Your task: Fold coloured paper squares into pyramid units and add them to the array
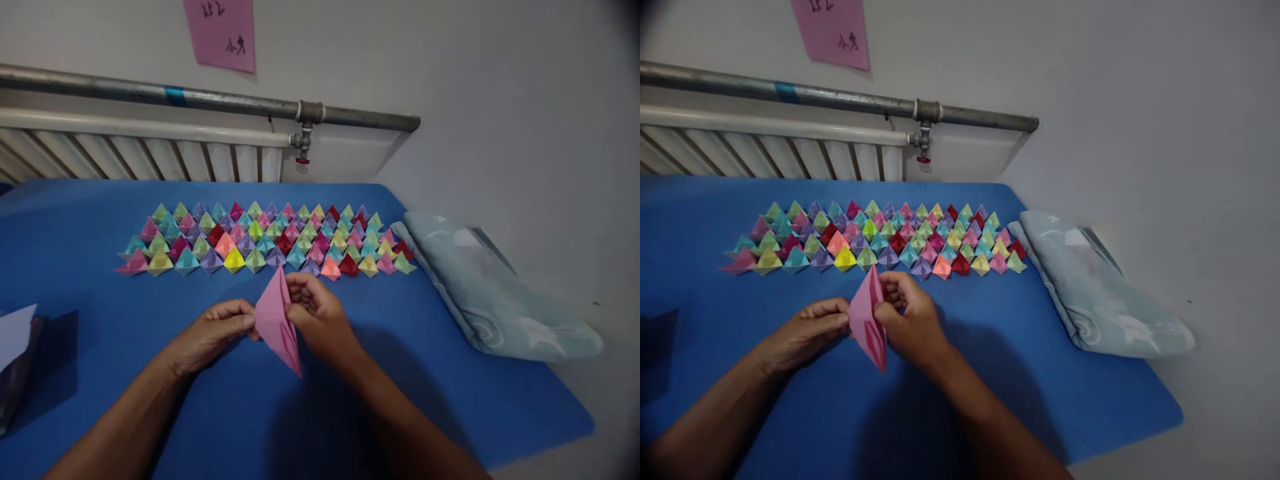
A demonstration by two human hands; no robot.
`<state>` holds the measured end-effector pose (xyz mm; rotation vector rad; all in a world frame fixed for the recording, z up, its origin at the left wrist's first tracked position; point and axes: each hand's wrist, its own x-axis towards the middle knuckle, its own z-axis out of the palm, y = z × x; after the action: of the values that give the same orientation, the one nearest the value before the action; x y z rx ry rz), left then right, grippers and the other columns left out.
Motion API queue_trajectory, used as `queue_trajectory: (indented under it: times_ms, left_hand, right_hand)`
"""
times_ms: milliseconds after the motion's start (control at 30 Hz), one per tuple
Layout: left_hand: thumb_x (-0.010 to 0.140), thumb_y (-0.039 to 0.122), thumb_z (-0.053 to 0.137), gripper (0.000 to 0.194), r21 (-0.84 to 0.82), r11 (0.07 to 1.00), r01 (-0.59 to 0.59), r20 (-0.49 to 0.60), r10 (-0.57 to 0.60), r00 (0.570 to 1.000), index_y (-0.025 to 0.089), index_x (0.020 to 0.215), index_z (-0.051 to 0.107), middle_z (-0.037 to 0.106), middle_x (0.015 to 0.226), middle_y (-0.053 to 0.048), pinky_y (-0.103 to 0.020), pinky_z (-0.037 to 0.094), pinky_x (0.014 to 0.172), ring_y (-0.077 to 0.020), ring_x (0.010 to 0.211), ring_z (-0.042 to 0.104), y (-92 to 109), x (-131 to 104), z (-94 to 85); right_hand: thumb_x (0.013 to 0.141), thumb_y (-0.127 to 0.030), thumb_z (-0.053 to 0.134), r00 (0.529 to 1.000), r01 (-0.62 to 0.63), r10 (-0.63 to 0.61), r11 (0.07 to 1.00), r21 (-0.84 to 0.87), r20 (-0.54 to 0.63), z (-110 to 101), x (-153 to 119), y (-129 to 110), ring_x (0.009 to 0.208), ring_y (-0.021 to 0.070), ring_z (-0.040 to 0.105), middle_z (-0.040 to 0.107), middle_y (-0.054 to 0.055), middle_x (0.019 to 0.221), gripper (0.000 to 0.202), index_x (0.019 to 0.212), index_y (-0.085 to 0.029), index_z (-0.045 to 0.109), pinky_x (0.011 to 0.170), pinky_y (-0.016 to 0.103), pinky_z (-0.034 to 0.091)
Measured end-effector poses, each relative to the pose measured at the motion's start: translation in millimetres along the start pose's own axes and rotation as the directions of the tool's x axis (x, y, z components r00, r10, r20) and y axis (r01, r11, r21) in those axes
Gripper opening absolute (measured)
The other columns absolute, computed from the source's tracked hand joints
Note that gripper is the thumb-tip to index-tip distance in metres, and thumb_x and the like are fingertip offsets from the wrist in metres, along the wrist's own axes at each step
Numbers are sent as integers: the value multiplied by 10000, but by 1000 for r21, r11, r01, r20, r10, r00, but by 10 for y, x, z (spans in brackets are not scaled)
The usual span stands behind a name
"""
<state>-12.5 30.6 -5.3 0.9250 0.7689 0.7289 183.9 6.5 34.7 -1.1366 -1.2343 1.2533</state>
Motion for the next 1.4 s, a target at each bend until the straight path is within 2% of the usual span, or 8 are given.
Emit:
queue_trajectory:
  times_ms: [200,400,567,667,767,900,1133,1400]
  left_hand:
    - [752,428,821,283,123,991,60,108,-73,991,153,757,755,716,690,-56,-262,500,682,-142,658,633,31,-18,-32]
    - [735,380,845,255,60,984,169,111,-175,978,148,787,753,744,732,-75,-253,536,650,-151,652,676,22,-38,-8]
    - [705,407,869,296,-202,950,238,2,-242,970,165,822,742,752,768,-60,-267,576,692,-164,703,712,21,-62,74]
    - [716,471,846,369,-280,921,270,-15,-285,958,148,866,752,763,794,-88,-277,587,701,-193,744,730,3,-72,103]
    - [701,529,838,419,-293,914,282,-46,-308,950,135,810,745,752,753,-86,-258,578,658,-184,690,713,-11,-79,105]
    - [666,536,856,448,-237,921,310,-91,-338,937,123,791,736,737,718,-73,-243,557,614,-160,626,675,21,-93,112]
    - [624,356,897,319,-245,913,326,-190,-375,908,136,729,690,697,651,-26,-210,500,553,-123,576,625,89,-94,135]
    - [580,303,871,290,-186,949,253,-298,-300,906,150,669,641,619,597,25,-205,428,528,-91,539,543,108,-96,124]
  right_hand:
    - [598,-145,676,952,-246,232,968,47,197,-116,83,42,809,164,669,689,-29,805,357,946,-213,638,762,289,522]
    - [563,-214,755,916,-330,323,944,-13,236,-110,86,152,644,103,551,619,-52,701,224,745,-177,631,641,232,446]
    - [643,-254,697,980,-135,143,989,-66,138,-39,50,180,694,127,569,628,-30,764,149,760,-199,623,647,247,470]
    - [723,-204,612,994,64,-40,967,-247,101,-8,24,216,754,150,610,676,1,841,102,814,-214,656,696,268,499]
    - [804,-156,558,945,316,-224,818,-481,239,2,-4,255,824,169,633,699,25,866,164,880,-224,686,785,292,506]
    - [871,-142,537,844,536,-328,562,-631,425,0,-31,286,924,200,628,697,74,961,230,1019,-216,697,844,321,494]
    - [925,-197,533,776,628,-351,364,-688,524,12,-29,319,890,209,606,696,91,995,219,1061,-217,703,797,338,468]
    - [854,-174,567,772,616,-269,539,-574,577,-82,6,241,1062,251,607,681,114,1169,336,1175,-192,666,917,422,466]
